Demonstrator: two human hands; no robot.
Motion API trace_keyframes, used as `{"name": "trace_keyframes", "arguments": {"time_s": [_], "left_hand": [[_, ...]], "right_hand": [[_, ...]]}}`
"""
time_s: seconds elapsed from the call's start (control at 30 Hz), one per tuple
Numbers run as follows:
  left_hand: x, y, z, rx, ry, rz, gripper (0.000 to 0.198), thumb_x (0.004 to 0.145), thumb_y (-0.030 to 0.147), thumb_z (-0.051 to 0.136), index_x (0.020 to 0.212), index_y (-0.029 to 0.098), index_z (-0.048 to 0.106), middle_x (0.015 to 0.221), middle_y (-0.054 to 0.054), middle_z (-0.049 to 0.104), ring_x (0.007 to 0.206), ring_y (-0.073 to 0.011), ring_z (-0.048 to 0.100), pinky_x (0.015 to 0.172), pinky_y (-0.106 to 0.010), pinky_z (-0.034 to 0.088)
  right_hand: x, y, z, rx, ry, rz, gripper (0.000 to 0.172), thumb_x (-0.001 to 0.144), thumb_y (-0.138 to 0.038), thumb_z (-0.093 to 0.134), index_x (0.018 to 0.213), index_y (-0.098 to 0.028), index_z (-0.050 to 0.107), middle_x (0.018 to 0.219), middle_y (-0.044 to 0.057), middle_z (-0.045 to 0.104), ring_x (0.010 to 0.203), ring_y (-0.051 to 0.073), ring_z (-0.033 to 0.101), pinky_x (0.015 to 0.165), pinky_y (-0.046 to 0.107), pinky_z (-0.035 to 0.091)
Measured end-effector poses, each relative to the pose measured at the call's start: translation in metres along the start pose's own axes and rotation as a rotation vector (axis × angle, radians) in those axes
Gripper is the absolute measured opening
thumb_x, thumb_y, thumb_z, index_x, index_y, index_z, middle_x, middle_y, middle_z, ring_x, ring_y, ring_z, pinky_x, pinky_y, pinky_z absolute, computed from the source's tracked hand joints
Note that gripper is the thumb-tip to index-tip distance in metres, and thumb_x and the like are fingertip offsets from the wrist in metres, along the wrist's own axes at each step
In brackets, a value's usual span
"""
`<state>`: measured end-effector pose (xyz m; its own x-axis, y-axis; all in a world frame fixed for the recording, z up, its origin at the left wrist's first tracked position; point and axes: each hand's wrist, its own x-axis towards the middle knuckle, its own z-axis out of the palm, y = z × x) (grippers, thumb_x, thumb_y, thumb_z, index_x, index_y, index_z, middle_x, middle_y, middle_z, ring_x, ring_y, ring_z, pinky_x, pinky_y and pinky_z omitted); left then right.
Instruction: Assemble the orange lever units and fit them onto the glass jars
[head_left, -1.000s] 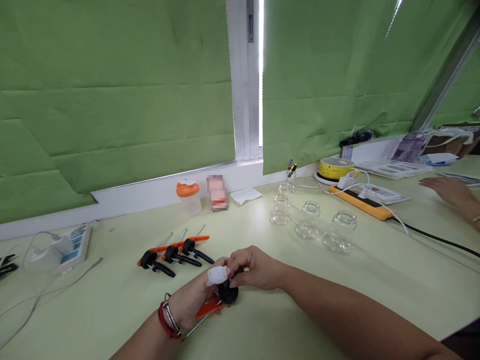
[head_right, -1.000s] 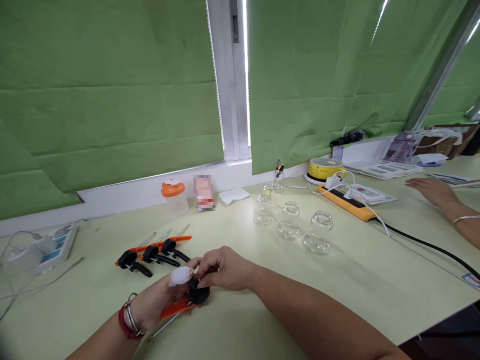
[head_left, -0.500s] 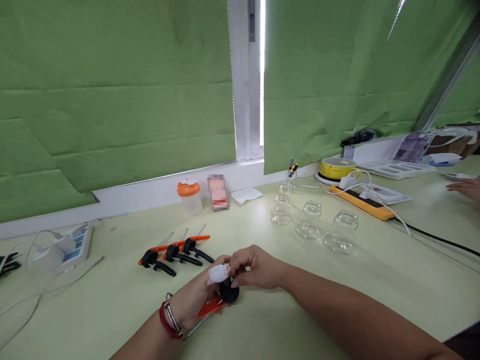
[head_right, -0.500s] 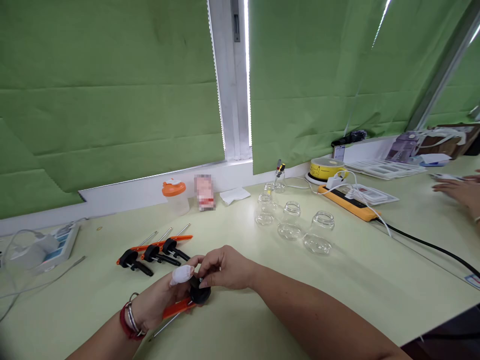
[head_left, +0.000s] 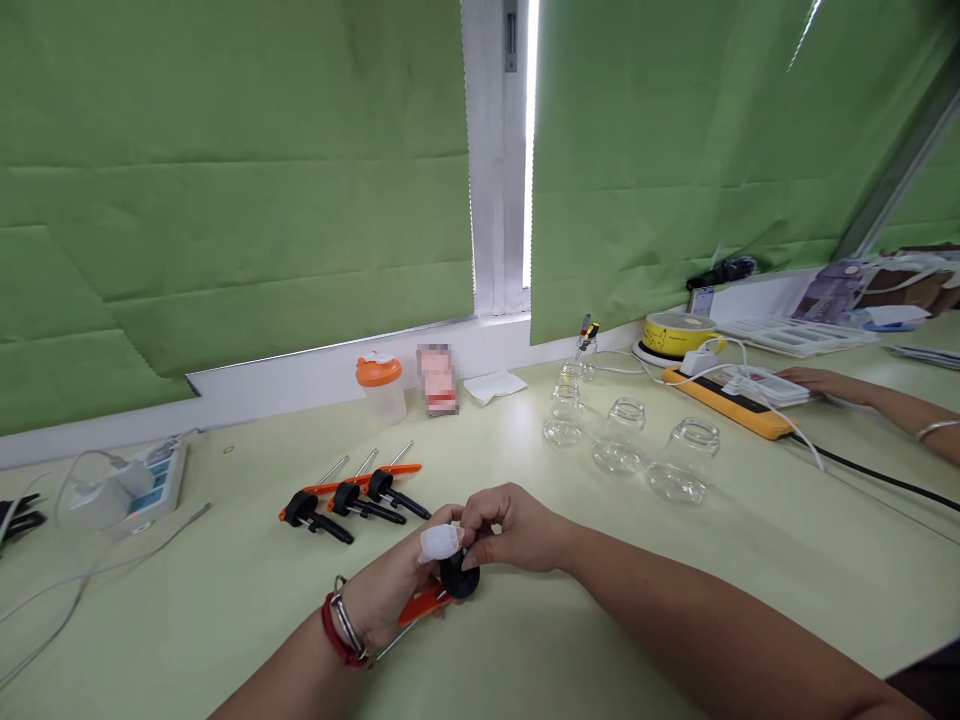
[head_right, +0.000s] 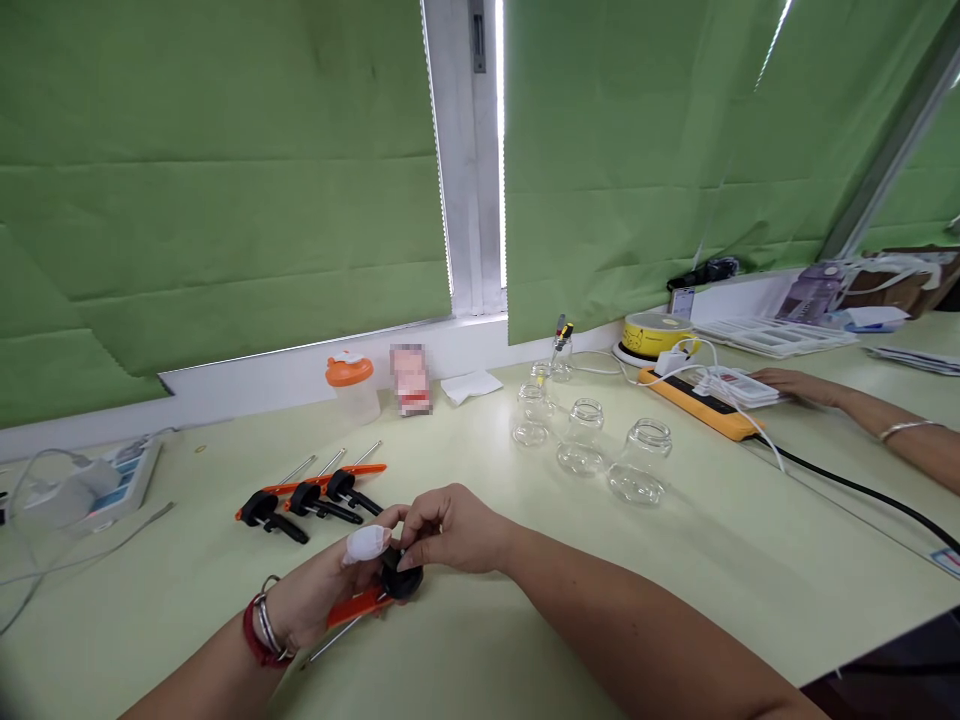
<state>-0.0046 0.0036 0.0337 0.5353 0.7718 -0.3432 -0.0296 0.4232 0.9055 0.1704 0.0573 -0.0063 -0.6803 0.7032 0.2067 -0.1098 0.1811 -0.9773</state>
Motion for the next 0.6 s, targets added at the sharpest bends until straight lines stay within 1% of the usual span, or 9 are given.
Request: {"name": "trace_keyframes", "arguments": {"time_s": [0.13, 0.27, 0.37, 0.47, 0.6], "left_hand": [[0.0002, 0.0, 0.0003, 0.018, -0.013, 0.01, 0.04, 0.073, 0.048, 0.057, 0.103, 0.022, 0.049, 0.08, -0.001, 0.048, 0.066, -0.0134, 0.048, 0.052, -0.024, 0.029], [-0.0006, 0.0015, 0.0029, 0.017, -0.007, 0.022, 0.039, 0.073, 0.049, 0.057, 0.102, 0.024, 0.048, 0.086, -0.001, 0.048, 0.069, -0.0133, 0.047, 0.054, -0.023, 0.03], [-0.001, 0.0022, 0.0044, 0.013, 0.007, 0.022, 0.038, 0.073, 0.048, 0.057, 0.103, 0.025, 0.048, 0.086, -0.001, 0.048, 0.072, -0.0135, 0.047, 0.055, -0.023, 0.031], [-0.0008, 0.0015, 0.004, 0.007, 0.002, 0.02, 0.035, 0.076, 0.046, 0.055, 0.103, 0.025, 0.049, 0.088, -0.001, 0.05, 0.07, -0.0129, 0.046, 0.055, -0.022, 0.031], [-0.0012, 0.0013, 0.0037, 0.01, -0.002, 0.031, 0.035, 0.074, 0.046, 0.057, 0.1, 0.023, 0.051, 0.086, -0.001, 0.049, 0.072, -0.0136, 0.047, 0.058, -0.023, 0.033]], "right_hand": [[0.0001, 0.0007, 0.0003, 0.052, -0.01, 0.021, 0.027, 0.055, -0.029, 0.081, 0.07, -0.014, 0.064, 0.073, 0.0, 0.061, 0.069, 0.014, 0.059, 0.067, 0.028, 0.048], [0.0, -0.0004, -0.0006, 0.022, -0.04, -0.046, 0.021, 0.059, -0.026, 0.078, 0.074, -0.016, 0.066, 0.078, 0.001, 0.062, 0.075, 0.014, 0.059, 0.07, 0.028, 0.048], [0.0001, -0.0013, -0.0013, -0.032, -0.059, -0.081, 0.019, 0.061, -0.027, 0.077, 0.074, -0.017, 0.068, 0.079, 0.001, 0.063, 0.078, 0.015, 0.059, 0.073, 0.028, 0.048], [0.0002, -0.0016, -0.0007, -0.029, -0.041, -0.062, 0.022, 0.059, -0.03, 0.079, 0.072, -0.017, 0.067, 0.077, 0.0, 0.062, 0.076, 0.014, 0.058, 0.071, 0.028, 0.047], [0.0001, -0.0007, 0.0009, 0.028, -0.03, -0.03, 0.025, 0.056, -0.029, 0.08, 0.07, -0.016, 0.065, 0.075, 0.0, 0.061, 0.072, 0.014, 0.058, 0.066, 0.027, 0.048]]}}
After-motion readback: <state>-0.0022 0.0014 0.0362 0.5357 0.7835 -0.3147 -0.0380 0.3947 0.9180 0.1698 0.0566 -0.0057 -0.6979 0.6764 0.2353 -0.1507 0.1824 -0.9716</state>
